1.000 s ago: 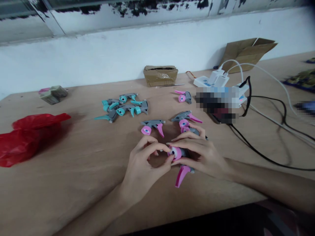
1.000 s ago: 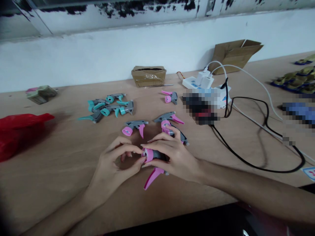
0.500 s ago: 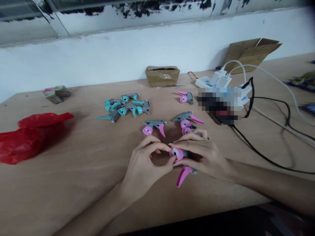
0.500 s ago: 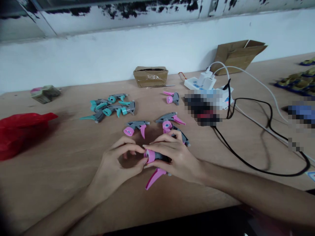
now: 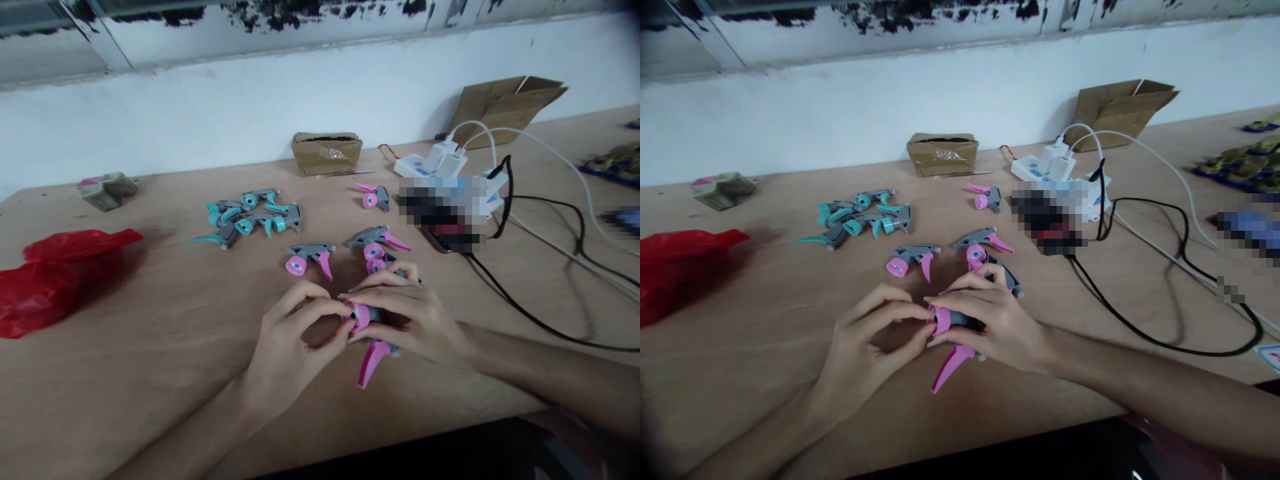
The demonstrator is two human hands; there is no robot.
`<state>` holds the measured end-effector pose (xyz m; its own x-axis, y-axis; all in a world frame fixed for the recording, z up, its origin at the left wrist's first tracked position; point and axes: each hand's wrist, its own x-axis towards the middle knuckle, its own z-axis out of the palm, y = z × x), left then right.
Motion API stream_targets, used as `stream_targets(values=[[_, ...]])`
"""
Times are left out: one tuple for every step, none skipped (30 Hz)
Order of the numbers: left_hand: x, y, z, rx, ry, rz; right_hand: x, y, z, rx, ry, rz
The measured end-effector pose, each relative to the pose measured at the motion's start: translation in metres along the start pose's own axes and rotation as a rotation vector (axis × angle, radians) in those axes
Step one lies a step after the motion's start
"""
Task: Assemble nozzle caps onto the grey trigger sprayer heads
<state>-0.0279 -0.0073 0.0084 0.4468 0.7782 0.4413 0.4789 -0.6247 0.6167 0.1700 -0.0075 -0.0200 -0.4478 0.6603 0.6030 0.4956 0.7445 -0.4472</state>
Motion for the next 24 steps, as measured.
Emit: stream_targets(values=[[0.0, 0.0, 0.0, -0.005, -0.008, -0.007, 0.0, 0.0, 0.0, -0.004, 0.003, 0.007], [0.0, 0.0, -0.001, -0.01, -0.016, -0.018, 0.0, 0.0, -0.001, -0.009, 0.007, 0.015], [0.0, 0.0, -0.001, -0.014, -0.023, -0.03, 0.0, 0.0, -0.001, -0.014, 0.011, 0.023], [0.0, -0.001, -0.001, -0.017, -0.034, -0.044, 0.0, 0.0, -0.001, -0.018, 0.011, 0.028], [0.0, -0.001, -0.002, -0.022, -0.044, -0.055, 0.0, 0.0, -0.001, -0.02, 0.009, 0.029], [0.001, -0.002, -0.002, -0.03, -0.056, -0.062, 0.0, 0.0, -0.001, -0.02, 0.003, 0.026], [0.001, -0.002, -0.002, -0.042, -0.069, -0.067, 0.0, 0.0, 0.0, -0.021, 0.0, 0.022], [0.001, -0.003, -0.002, -0.054, -0.083, -0.072, 0.0, 0.0, 0.0, -0.021, -0.005, 0.019], [0.001, -0.003, -0.002, -0.066, -0.094, -0.079, -0.001, 0.0, 0.001, -0.021, -0.012, 0.018], [0.001, -0.004, -0.002, -0.076, -0.103, -0.09, -0.001, 0.001, 0.001, -0.021, -0.02, 0.015], [0.001, -0.004, -0.001, -0.085, -0.111, -0.103, -0.002, 0.001, 0.001, -0.024, -0.031, 0.014], [0.001, -0.003, -0.001, -0.091, -0.119, -0.121, -0.002, 0.001, 0.001, -0.028, -0.042, 0.009], [0.002, -0.003, -0.001, -0.096, -0.124, -0.14, -0.003, 0.002, 0.002, -0.036, -0.052, -0.001], [0.002, -0.003, 0.0, -0.101, -0.126, -0.159, -0.003, 0.002, 0.002, -0.046, -0.057, -0.013], [0.002, -0.002, 0.0, -0.103, -0.125, -0.179, -0.004, 0.002, 0.001, -0.059, -0.057, -0.026], [0.002, -0.001, 0.001, -0.104, -0.126, -0.201, -0.004, 0.002, 0.001, -0.071, -0.054, -0.039], [0.001, 0.0, 0.001, -0.102, -0.129, -0.225, -0.004, 0.003, 0.001, -0.083, -0.053, -0.048], [0.001, 0.001, 0.002, -0.097, -0.138, -0.252, -0.004, 0.003, 0.001, -0.093, -0.053, -0.055], [0.001, 0.002, 0.002, -0.093, -0.147, -0.282, -0.005, 0.003, 0.001, -0.103, -0.056, -0.06], [0.0, 0.003, 0.002, -0.089, -0.162, -0.316, -0.005, 0.003, 0.001, -0.113, -0.061, -0.065], [0.0, 0.004, 0.002, -0.088, -0.176, -0.348, -0.005, 0.003, 0.001, -0.122, -0.068, -0.073], [-0.001, 0.005, 0.002, -0.09, -0.187, -0.377, -0.005, 0.003, 0.001, -0.133, -0.072, -0.082], [-0.001, 0.006, 0.003, -0.093, -0.186, -0.399, -0.005, 0.003, 0.0, -0.142, -0.073, -0.09], [-0.002, 0.008, 0.003, -0.094, -0.172, -0.412, -0.005, 0.003, 0.0, -0.148, -0.068, -0.095]])
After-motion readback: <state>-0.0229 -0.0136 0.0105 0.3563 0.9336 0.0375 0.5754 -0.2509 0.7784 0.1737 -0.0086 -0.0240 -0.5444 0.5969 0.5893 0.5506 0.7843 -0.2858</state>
